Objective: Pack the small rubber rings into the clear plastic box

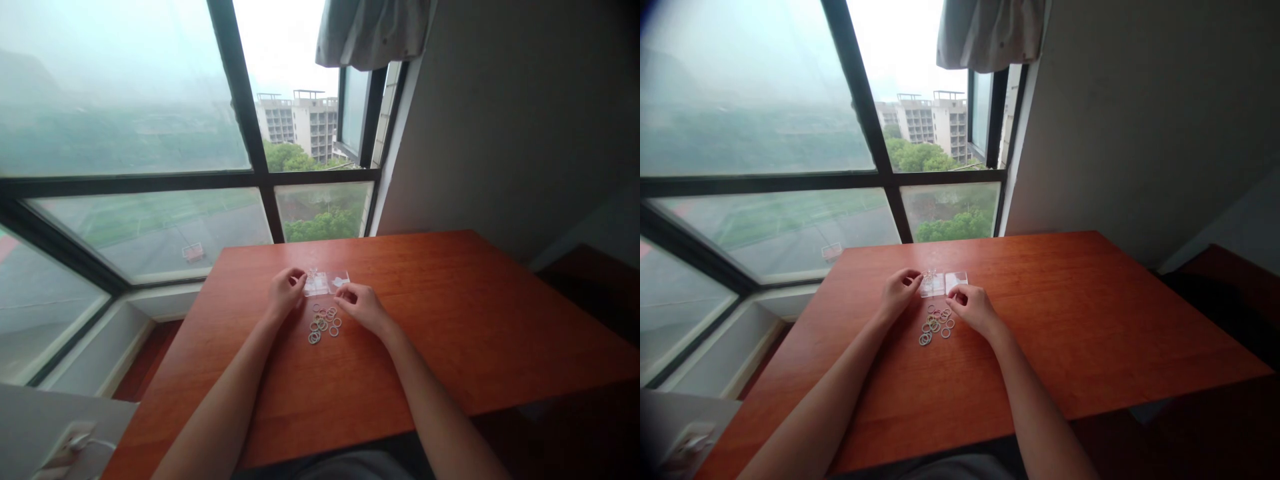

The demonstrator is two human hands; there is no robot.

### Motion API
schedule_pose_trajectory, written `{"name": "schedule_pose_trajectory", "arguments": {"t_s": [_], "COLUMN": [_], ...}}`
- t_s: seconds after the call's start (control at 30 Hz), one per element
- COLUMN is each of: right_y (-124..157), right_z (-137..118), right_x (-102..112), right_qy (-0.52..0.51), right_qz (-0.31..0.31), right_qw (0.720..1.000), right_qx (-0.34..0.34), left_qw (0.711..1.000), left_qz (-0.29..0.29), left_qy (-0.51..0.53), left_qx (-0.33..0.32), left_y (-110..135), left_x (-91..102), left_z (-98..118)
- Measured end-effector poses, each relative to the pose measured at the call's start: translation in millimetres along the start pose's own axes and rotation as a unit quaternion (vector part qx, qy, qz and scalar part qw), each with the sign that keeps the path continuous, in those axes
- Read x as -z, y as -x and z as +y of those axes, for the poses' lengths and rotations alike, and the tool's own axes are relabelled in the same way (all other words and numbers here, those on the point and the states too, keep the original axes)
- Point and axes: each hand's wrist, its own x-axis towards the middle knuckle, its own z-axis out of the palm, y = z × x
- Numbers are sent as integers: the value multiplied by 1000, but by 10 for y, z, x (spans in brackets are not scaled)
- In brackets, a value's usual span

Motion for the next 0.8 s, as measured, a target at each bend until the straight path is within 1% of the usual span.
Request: {"name": "schedule_pose_trajectory", "arguments": {"t_s": [0.17, 0.37, 0.43, 0.53, 0.6, 0.73, 0.8], "right_y": [3, 10, 29, 67, 86, 92, 89], "right_z": [0, 4, -3, -14, -18, -8, 6], "right_x": [6, 30, 38, 45, 50, 74, 88], "right_qy": [8, 13, 8, 7, 22, 58, 68], "right_qz": [-12, -29, -66, -151, -179, -167, -172], "right_qw": [1000, 999, 998, 988, 983, 984, 982], "right_qx": [-2, -1, -1, -11, -17, -26, -32], "left_qw": [1000, 1000, 1000, 999, 999, 999, 999], "left_qz": [0, 1, -6, -21, -26, -26, -24], "left_qy": [-13, -4, 3, 13, 18, 20, 21], "left_qx": [17, 26, 26, 23, 18, 19, 24], "left_y": [-22, 2, 15, 35, 43, 47, 48], "left_x": [-31, 9, 29, 52, 63, 83, 94], "left_z": [-82, -59, -42, -22, -13, 5, 20]}}
